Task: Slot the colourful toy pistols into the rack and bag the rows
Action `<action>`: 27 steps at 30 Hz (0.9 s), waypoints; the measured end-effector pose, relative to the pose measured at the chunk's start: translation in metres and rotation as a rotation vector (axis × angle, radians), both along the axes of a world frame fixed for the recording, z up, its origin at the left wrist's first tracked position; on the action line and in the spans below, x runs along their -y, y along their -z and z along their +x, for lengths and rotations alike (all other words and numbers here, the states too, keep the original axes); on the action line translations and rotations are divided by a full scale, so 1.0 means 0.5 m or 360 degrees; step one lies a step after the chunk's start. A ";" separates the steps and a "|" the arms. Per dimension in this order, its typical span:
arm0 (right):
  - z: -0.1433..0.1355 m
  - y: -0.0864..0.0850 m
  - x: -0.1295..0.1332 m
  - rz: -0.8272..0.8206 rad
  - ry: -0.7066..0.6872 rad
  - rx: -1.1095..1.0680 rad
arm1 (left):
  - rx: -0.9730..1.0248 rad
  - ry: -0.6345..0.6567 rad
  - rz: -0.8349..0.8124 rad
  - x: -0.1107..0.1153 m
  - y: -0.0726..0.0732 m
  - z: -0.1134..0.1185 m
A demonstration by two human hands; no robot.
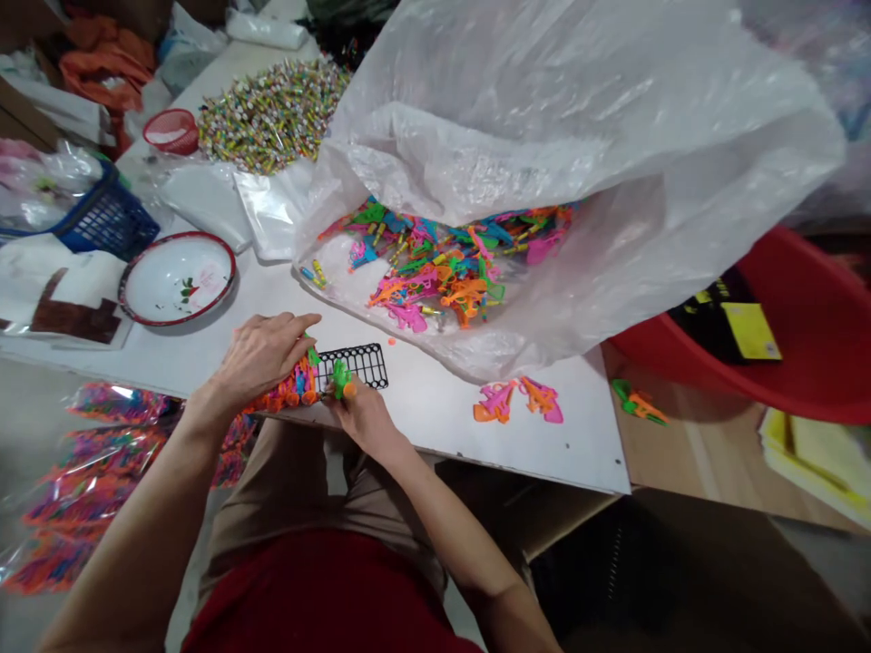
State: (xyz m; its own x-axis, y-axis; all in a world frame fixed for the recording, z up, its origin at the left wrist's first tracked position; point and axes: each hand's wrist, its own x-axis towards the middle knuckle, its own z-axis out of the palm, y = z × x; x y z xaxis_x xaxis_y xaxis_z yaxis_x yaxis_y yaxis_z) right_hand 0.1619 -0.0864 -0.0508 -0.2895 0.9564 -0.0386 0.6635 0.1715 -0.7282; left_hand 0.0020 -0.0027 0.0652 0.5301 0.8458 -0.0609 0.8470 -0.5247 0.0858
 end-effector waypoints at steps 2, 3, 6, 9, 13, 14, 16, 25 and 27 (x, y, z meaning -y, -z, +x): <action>-0.006 -0.006 -0.002 0.0027 -0.0105 0.0178 | -0.0013 -0.0009 -0.0024 0.000 -0.001 0.003; -0.012 -0.009 -0.003 0.0042 -0.0144 0.0242 | -0.0011 -0.0013 -0.0029 -0.001 -0.002 0.003; -0.026 -0.017 -0.006 0.0039 -0.0202 0.0291 | 0.0007 -0.0026 -0.0005 -0.005 0.000 0.002; 0.005 -0.038 -0.035 -0.0021 -0.0376 0.0216 | 0.0031 -0.0006 0.0021 -0.008 0.004 -0.003; 0.102 -0.088 -0.160 0.0076 -0.0489 0.0252 | 0.0071 0.0047 0.0036 -0.009 0.008 -0.007; 0.123 -0.097 -0.205 0.0128 -0.0371 0.0321 | 0.0074 0.0046 0.0043 -0.009 0.008 -0.007; 0.152 -0.105 -0.301 0.0329 -0.0092 0.0681 | 0.0072 0.0040 0.0052 -0.010 0.009 -0.008; 0.174 -0.107 -0.406 0.0621 -0.0091 0.0847 | 0.0041 0.0037 0.0050 -0.013 0.012 -0.008; 0.168 -0.115 -0.332 0.0621 0.0051 0.0507 | 0.0050 0.0021 0.0041 -0.013 0.010 -0.008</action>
State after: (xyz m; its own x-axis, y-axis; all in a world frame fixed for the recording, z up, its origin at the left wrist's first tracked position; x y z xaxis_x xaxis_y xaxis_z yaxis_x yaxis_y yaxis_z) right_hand 0.2460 0.0798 0.0064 -0.2920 0.9254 0.2416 0.8518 0.3665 -0.3743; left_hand -0.0019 0.0039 0.0600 0.5425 0.8397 -0.0225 0.8371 -0.5382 0.0984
